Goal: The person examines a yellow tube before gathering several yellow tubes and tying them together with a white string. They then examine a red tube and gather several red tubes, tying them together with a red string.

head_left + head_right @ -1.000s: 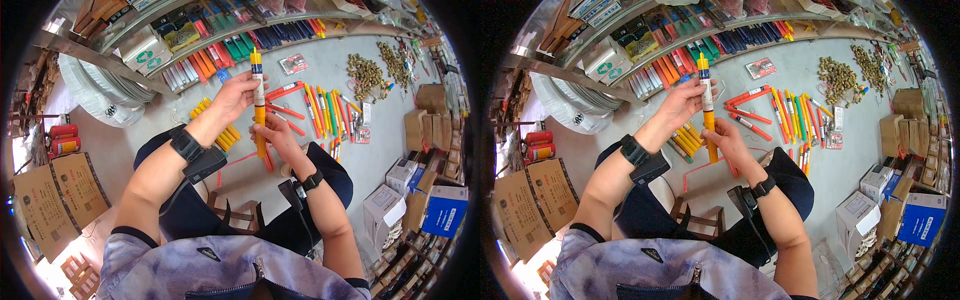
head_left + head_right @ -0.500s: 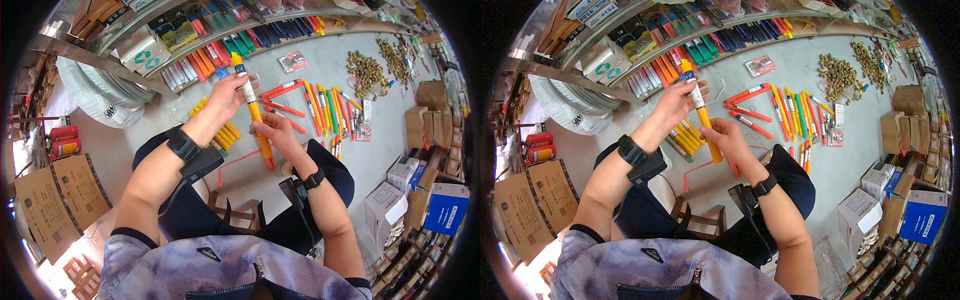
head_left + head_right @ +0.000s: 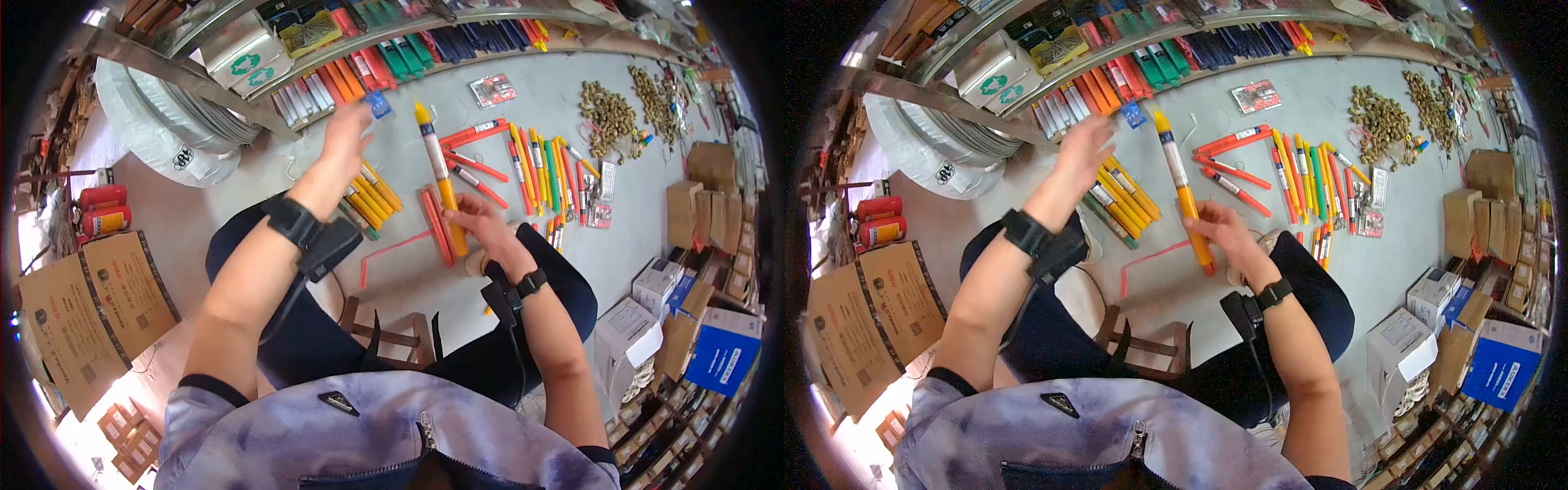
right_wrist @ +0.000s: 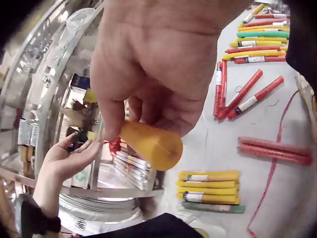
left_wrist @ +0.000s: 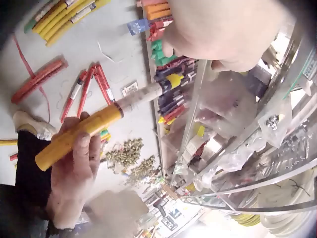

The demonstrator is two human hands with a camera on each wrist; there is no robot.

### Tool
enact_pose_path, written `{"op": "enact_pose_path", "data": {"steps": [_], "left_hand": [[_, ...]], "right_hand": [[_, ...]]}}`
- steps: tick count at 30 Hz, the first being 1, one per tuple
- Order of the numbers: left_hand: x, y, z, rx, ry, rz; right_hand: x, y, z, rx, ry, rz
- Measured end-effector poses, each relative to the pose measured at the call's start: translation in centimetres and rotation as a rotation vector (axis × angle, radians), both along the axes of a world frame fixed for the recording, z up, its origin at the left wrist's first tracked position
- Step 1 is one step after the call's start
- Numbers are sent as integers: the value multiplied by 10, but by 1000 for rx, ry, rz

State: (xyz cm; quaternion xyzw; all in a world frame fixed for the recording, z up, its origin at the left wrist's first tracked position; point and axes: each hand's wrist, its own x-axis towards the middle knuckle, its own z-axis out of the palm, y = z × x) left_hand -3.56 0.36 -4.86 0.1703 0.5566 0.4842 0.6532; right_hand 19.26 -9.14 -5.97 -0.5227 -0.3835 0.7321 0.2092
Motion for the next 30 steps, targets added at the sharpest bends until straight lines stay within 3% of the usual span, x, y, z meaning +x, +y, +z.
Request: {"op": "enact_pose_path", "data": {"steps": [1,3,6,8,9,12,14,19,23,25,26,30], "left_hand": [[-8,-8,-21,-53,102,20],[-37,-34,-89,-168,87,-134],[-35,-61,-119,-399,5,52],[-39,-69,-145,-467,-3,79],[-40,-77,-160,-482,34,75],[-43,-96,-196,-565,80,99],[-43,-106,-214,-628,84,117],[-46,-99,-244,-654,18,126],[-46,-105,-280,-622,47,101],[-38,-90,-238,-692,156,125],[-37,-101,-261,-628,205,159],[-35,-99,-252,-590,204,212]], "right_hand": [[1,-3,-12,-20,-37,43],[-11,-12,-37,-91,43,-1],[-38,0,-83,-90,56,1],[-59,5,-100,-73,-193,58],[-63,6,-111,-92,-196,76],[-78,13,-177,237,-502,265],[-86,22,-198,273,-581,352],[-112,39,-232,408,-785,435],[-132,40,-248,407,-809,442],[-139,37,-252,474,-793,437],[-141,34,-253,466,-790,439],[-147,29,-248,562,-846,444]]}}
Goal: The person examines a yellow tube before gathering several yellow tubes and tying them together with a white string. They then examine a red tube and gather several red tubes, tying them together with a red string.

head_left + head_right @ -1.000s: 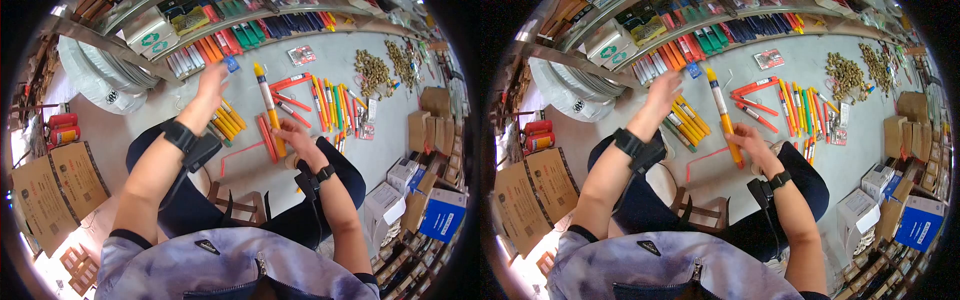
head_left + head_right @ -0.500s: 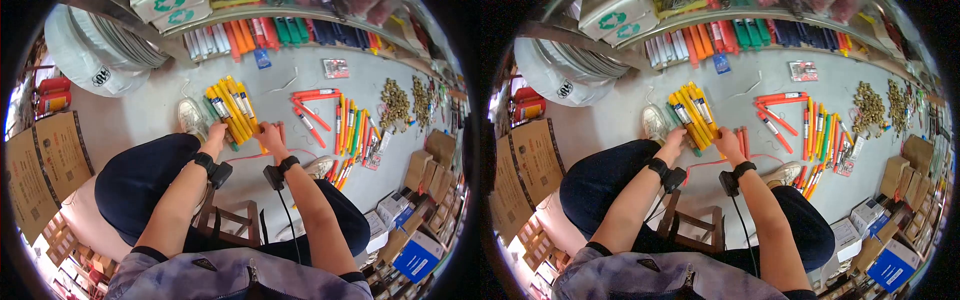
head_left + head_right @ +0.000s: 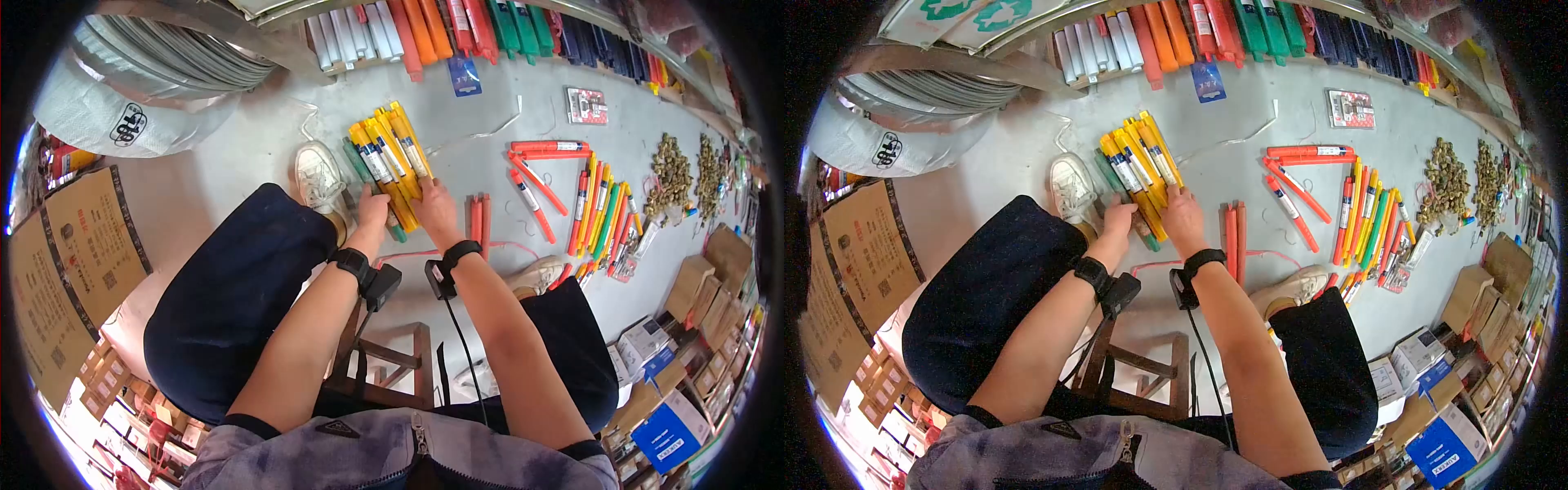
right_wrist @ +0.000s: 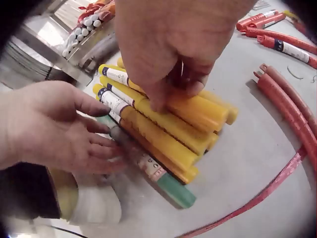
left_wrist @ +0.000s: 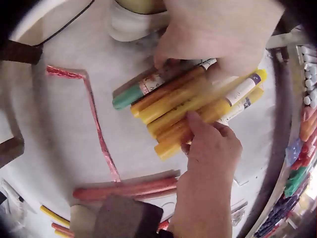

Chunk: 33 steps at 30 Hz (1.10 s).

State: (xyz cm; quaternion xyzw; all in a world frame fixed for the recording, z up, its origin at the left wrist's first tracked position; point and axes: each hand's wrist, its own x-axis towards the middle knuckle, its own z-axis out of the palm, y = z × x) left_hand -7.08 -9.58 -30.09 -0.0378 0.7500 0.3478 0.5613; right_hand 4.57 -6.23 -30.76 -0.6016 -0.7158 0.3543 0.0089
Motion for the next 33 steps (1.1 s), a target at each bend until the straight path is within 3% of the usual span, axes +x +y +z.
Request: {"op": "enact_pose_path", "data": {"steps": [15,17,19,21,22,27,31,33], "left_hand": [[4,4,14,83,-72,53],[9,11,21,-7,62,36],[11,18,38,40,-57,-70],[23,26,49,64,-120,55],[24,32,63,-10,-124,-136],[62,60,150,177,-334,-211],[96,53,265,416,-485,-552],[106,42,294,473,-508,-697]], "right_hand": [[22,-9,5,-88,94,-45],[35,-16,10,-112,81,-65],[52,-24,14,-143,172,-86],[71,-33,24,-151,159,-134],[82,-38,27,-180,154,-149],[130,-68,46,-115,139,-311],[169,-94,64,-44,94,-425],[189,-106,61,-103,31,-469]]}}
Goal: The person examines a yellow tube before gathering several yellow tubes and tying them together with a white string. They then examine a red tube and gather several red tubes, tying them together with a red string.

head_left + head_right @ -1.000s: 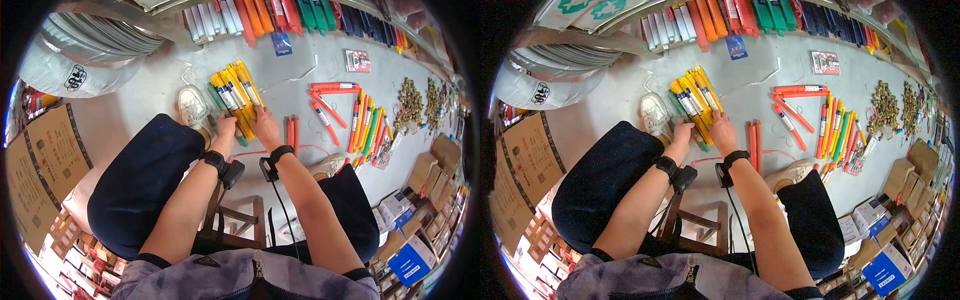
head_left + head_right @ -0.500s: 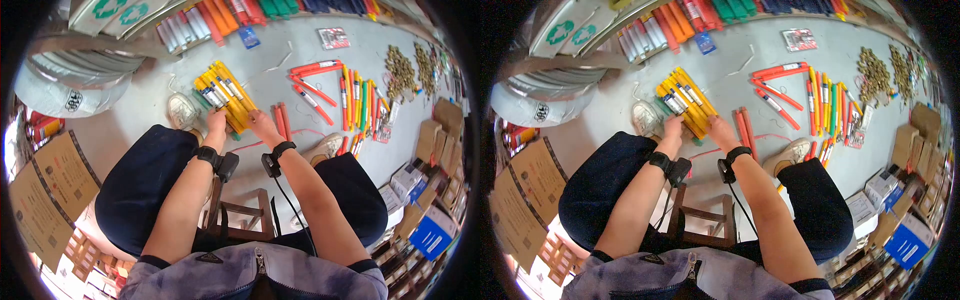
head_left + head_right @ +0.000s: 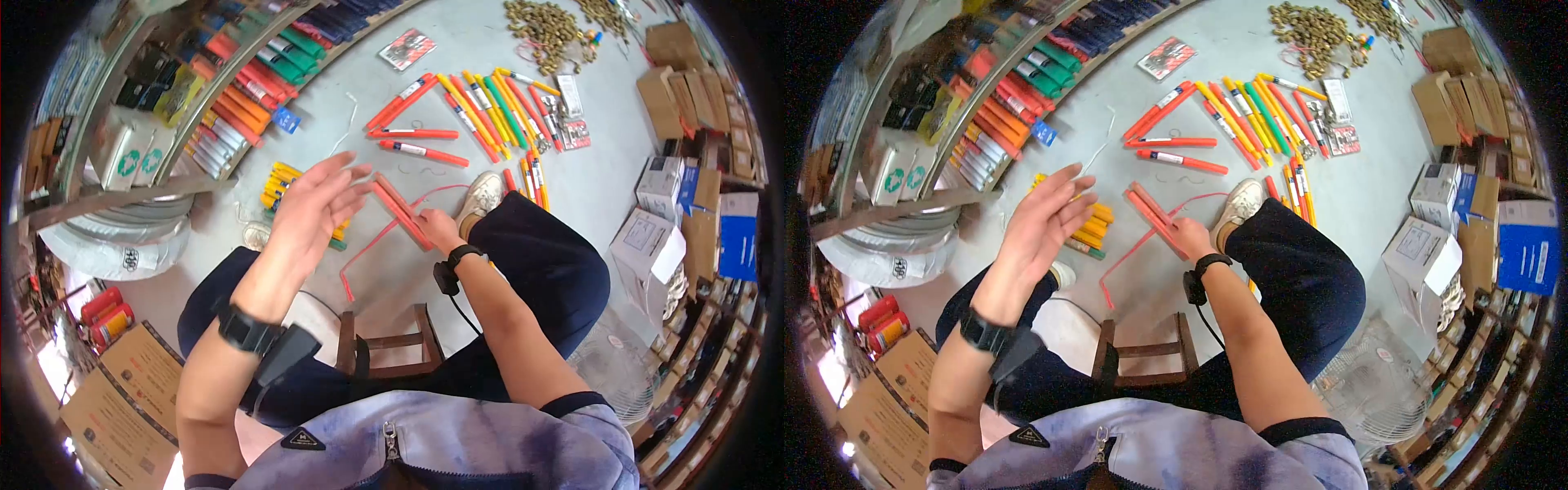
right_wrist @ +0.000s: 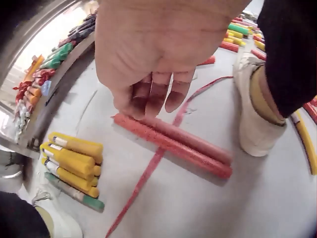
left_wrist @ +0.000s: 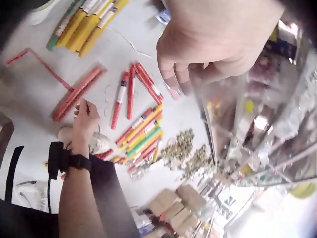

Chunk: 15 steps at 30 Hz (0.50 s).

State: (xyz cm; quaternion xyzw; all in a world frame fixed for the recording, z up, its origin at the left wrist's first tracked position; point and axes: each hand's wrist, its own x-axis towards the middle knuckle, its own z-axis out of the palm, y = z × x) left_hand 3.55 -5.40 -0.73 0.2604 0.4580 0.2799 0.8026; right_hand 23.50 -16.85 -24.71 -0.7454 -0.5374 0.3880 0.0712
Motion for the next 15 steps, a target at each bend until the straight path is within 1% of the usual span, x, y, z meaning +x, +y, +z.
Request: {"op": "enact_pose_path", "data": {"steps": [1,2,3,4,6,8,10,12,14,15], "left_hand": [[3,-5,7,-39,-7,25],[5,-8,11,-81,-13,50],[4,-11,1,-136,-46,78],[5,-12,-10,-135,-50,60],[14,-11,-28,-335,-34,152],[31,-8,-36,-342,-12,130],[50,1,-35,-183,55,30],[56,9,-42,-214,45,-5],[60,14,-48,-244,43,-37],[61,14,-50,-245,19,-88]], "right_hand": [[8,-5,-3,-87,-51,-18],[12,-11,-7,-82,-50,-39],[16,-16,-10,-105,-69,-44],[21,-18,-10,-130,-92,-46],[26,-17,-10,-119,-89,-78],[32,-15,-10,-117,-86,-100],[41,-5,-18,21,-57,-132],[61,9,-30,33,-45,-132],[87,26,-38,121,-195,-175],[100,35,-39,159,-229,-209]]}}
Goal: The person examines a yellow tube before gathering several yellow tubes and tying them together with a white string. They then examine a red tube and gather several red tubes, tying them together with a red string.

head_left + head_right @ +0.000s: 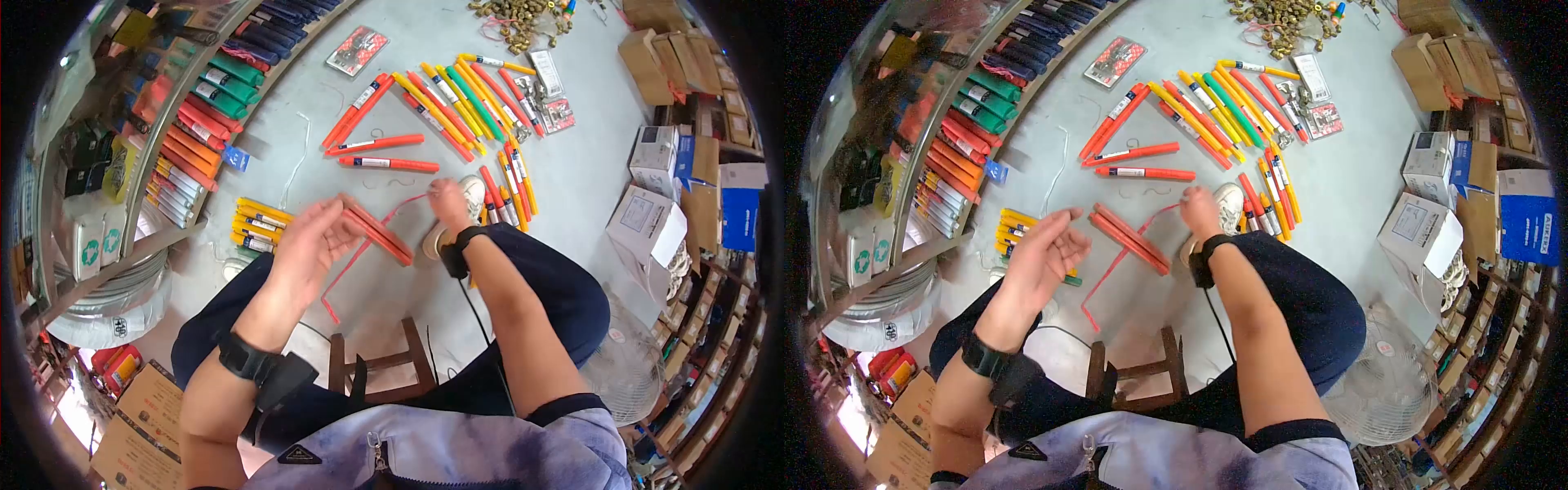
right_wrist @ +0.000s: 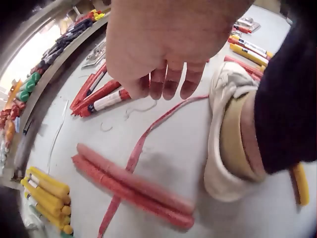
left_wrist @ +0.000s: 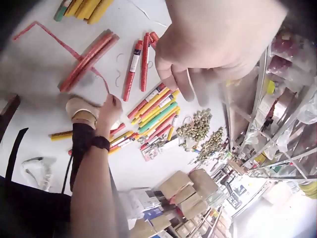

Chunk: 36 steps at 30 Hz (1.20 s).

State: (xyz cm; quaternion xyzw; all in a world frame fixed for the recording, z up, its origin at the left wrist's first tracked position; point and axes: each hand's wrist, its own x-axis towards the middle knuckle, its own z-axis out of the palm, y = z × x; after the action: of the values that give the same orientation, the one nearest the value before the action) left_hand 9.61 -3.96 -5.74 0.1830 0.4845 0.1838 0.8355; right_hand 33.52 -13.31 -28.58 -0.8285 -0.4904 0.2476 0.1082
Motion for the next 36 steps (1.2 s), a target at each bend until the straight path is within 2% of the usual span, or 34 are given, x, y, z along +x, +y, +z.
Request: {"op": "enact_pose_path", "data": {"steps": [4,7,11,14,17,18,19,21,22,25,26,28,31,34,36], "left_hand": [[3,0,2,-67,58,-71],[-1,0,-3,-109,116,-92],[-8,-1,-6,-140,131,-57],[-9,-1,-3,-157,107,-59],[-11,-1,0,-180,103,-45],[-12,0,0,-174,100,-34],[-12,0,2,-168,95,-21],[-11,0,4,-157,79,-18],[-11,2,5,-141,62,-25],[-9,4,9,-71,23,-42],[-8,5,10,-57,13,-26],[-8,7,10,-14,-21,-65],[-11,7,5,95,-49,-35],[-12,9,9,217,-10,38],[-11,11,28,250,-28,56]], "right_hand": [[58,39,-22,47,-97,-64],[83,63,-35,-32,-219,-45],[83,81,-47,-4,-260,-22],[81,89,-51,-192,-395,14],[75,90,-60,-228,-372,0],[72,87,-61,-114,-398,26],[70,86,-61,-113,-396,34],[65,87,-49,-209,-57,-20],[60,89,-37,-197,-66,-7],[38,86,13,-222,1041,-491],[33,84,25,-215,1032,-469],[19,76,52,-331,1403,-413],[-14,60,123,-329,1513,-433],[-46,41,202,-353,1561,-319],[-67,25,246,-336,1548,-256]]}}
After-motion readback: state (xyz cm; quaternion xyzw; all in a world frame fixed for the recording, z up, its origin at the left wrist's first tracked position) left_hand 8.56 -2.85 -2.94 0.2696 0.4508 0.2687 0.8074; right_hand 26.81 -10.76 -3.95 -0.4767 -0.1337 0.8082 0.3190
